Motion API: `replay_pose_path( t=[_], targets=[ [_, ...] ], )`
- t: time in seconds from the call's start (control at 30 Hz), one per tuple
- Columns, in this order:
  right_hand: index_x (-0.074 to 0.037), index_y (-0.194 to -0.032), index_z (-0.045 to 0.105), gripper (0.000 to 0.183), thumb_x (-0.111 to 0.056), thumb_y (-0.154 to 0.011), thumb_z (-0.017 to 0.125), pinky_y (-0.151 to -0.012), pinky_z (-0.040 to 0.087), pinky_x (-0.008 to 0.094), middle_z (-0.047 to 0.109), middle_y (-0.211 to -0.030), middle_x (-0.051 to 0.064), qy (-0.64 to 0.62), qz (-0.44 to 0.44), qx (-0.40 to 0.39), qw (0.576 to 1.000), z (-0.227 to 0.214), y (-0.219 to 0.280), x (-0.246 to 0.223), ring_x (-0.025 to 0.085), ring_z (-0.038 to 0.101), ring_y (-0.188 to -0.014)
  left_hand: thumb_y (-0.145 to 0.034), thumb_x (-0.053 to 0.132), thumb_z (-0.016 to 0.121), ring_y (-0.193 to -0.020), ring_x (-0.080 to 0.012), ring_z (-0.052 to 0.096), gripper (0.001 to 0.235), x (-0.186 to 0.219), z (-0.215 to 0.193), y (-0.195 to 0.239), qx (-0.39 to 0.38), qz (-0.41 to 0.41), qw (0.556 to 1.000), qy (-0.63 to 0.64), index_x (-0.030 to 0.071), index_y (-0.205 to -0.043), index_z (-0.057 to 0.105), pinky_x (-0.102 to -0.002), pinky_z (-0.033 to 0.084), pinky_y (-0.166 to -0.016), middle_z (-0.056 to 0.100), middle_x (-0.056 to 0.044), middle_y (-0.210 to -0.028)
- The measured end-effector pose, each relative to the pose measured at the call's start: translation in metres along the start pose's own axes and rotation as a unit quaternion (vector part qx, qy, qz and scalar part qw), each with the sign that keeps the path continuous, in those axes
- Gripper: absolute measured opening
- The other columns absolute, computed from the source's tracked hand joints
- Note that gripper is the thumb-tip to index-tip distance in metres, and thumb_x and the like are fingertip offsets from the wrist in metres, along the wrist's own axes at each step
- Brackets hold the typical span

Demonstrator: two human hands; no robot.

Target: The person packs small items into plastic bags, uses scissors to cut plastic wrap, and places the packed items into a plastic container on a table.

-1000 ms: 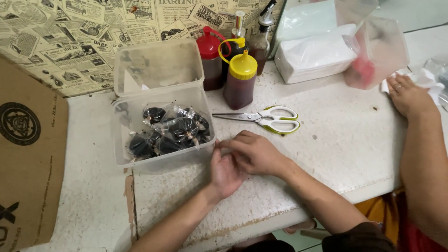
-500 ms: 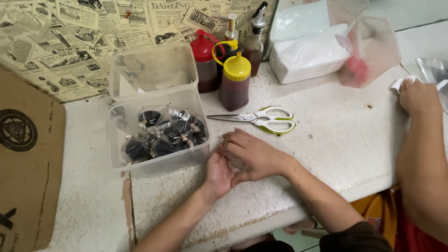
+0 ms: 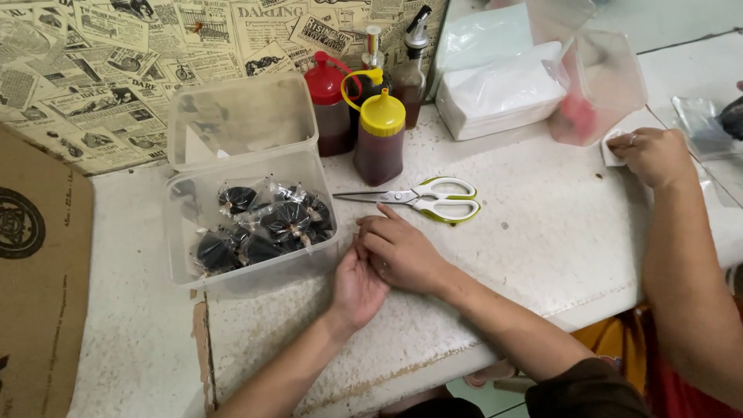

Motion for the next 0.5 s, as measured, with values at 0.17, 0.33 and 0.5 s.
replay_pose_path(
  t=[0.17,0.33,0.5],
  targets=[
    [-0.012,-0.087,0.061,0.012,-0.002,-0.084,0.066,-0.101,0.053,0.050,0.064,-0.098,0.008,-0.033,-0.003,0.057,0.998,-0.007,0.002,-0.010,0.030,0.070,-0.098,-0.098,0.047,0.060,-0.085,-0.0163,0.066,0.045,0.007,0.058,0.033,0.052,-0.028,0.998,-0.002,0.021,-0.064,0.048,-0.031,0.056,-0.081,0.068,0.001,-0.076],
    [-0.011,-0.099,0.063,0.019,0.000,-0.083,0.065,-0.087,0.059,0.044,0.063,-0.101,0.008,-0.090,0.060,0.094,0.990,0.002,0.007,-0.011,0.031,0.071,-0.092,-0.096,0.051,0.061,-0.095,-0.0173,0.068,0.038,0.001,0.057,0.036,0.072,-0.020,0.997,-0.002,0.023,-0.071,0.058,-0.033,0.055,-0.089,0.075,0.000,-0.091],
    [0.002,-0.121,0.053,0.039,-0.009,-0.085,0.061,-0.088,0.051,0.061,0.060,-0.098,0.023,-0.079,0.073,0.012,0.994,0.003,0.001,-0.019,0.047,0.065,-0.093,-0.093,0.060,0.052,-0.130,-0.0243,0.059,0.058,0.000,0.024,0.016,0.097,-0.008,0.993,-0.066,0.019,-0.134,0.064,-0.041,0.046,-0.110,0.060,-0.008,-0.147]
  ],
)
Point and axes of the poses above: each hand's wrist, its own y-axis away from the middle knuckle, its own z-axis out of the palm, x = y × z, the point moved 9 cm from there along -y, towards the middle knuckle
